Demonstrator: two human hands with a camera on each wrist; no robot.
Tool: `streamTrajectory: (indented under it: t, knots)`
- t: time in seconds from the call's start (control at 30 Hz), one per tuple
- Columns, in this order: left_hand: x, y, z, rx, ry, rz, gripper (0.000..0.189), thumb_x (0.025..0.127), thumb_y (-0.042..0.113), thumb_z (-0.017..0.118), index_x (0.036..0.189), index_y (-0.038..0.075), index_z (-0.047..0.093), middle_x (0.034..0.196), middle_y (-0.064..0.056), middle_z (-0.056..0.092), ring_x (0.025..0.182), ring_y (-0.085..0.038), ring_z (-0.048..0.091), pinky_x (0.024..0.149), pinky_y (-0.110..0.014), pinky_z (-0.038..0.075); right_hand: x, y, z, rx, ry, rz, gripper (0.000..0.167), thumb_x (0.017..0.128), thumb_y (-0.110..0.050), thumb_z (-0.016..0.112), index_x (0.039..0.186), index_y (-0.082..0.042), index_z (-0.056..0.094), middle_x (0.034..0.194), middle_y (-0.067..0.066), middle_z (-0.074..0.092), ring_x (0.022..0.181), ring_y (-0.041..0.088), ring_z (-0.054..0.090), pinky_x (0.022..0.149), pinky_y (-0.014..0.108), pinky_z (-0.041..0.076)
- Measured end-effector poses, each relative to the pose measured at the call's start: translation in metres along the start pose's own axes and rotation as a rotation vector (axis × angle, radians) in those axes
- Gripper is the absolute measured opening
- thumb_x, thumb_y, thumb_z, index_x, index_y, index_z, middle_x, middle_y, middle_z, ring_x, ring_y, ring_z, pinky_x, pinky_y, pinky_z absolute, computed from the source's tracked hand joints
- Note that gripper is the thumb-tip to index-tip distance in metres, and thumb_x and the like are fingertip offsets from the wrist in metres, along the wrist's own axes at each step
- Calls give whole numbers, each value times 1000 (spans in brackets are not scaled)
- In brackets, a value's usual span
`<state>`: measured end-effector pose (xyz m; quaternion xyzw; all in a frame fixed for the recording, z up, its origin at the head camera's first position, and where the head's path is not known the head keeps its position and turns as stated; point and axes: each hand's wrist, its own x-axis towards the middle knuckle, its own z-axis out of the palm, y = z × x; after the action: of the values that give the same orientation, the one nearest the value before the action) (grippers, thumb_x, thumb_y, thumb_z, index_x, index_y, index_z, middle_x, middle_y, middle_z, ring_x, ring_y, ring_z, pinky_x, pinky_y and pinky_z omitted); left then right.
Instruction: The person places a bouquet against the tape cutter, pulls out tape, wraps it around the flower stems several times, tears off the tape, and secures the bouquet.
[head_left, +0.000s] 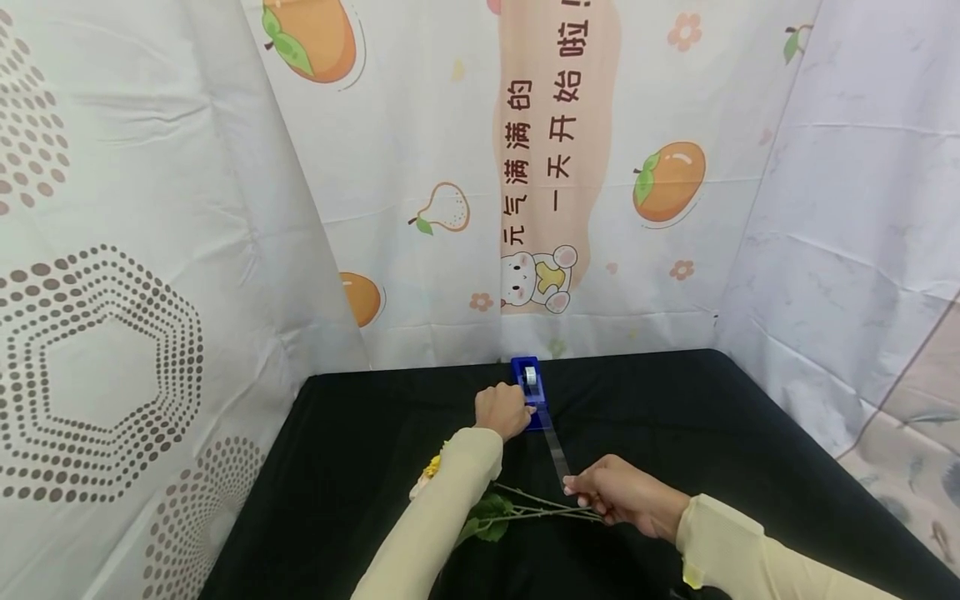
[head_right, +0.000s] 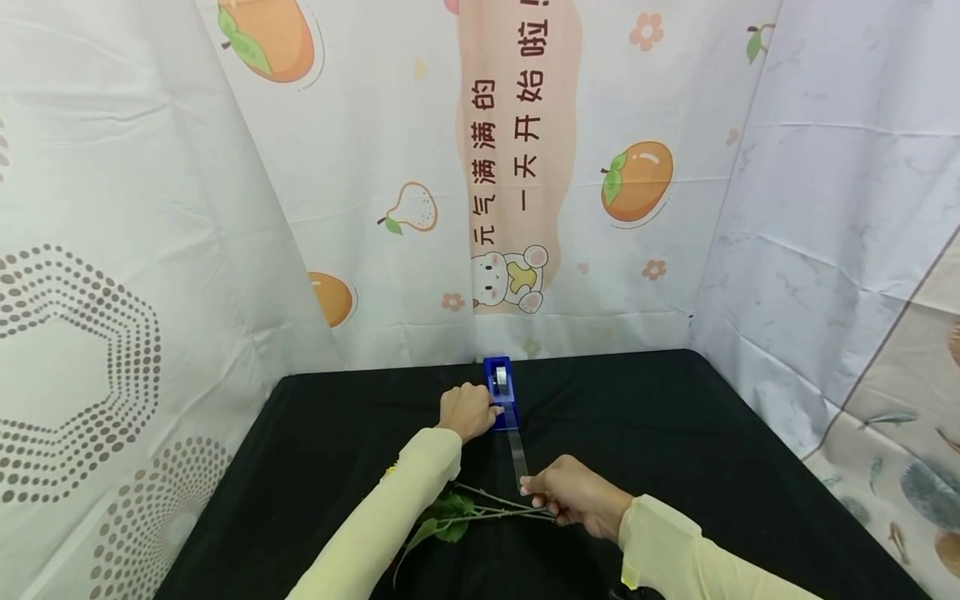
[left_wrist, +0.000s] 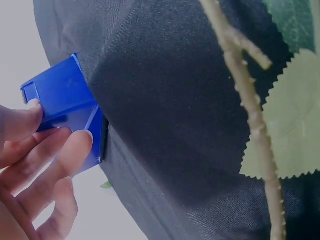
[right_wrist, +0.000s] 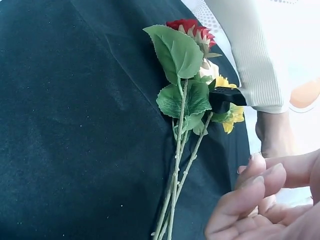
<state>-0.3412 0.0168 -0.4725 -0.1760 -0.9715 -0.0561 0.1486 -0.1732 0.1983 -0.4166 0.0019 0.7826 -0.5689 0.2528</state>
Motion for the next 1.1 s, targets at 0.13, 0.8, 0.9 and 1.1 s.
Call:
streamTrajectory:
  t: [0.13,0.8,0.9,1.1]
  knots:
    - [-3,-1,-2,24,17,1,63,97,45,68,50,21,34,44,6,25,36,-11,35,36,-28,28,-3,5,5,-32,22,3,27,102,-23,62,83,-6,71,71,1,56,57,12,38,57,29,37]
    - [-61,11,-41,20,-398,458,27,90,52,76,75,30,79,65,17,64,63,-4,59,75,-34,49,-1,36,9,-65,64,0,24,101,-22,66,87,-3,73,68,-2,56,56,10,42,55,26,39]
    - [-87,18,-36,81,-399,544,34,87,60,74,67,33,73,62,19,60,65,-4,57,89,-41,47,1,39,10,-67,79,7,24,100,-21,66,85,-4,72,68,-2,56,55,10,41,54,26,38]
    - [-113,20,-27,246,-228,616,30,92,46,75,65,33,69,68,15,61,67,-8,55,82,-34,43,4,45,12,-63,94,13,24,101,-21,66,85,-4,70,70,0,58,54,10,41,54,27,39]
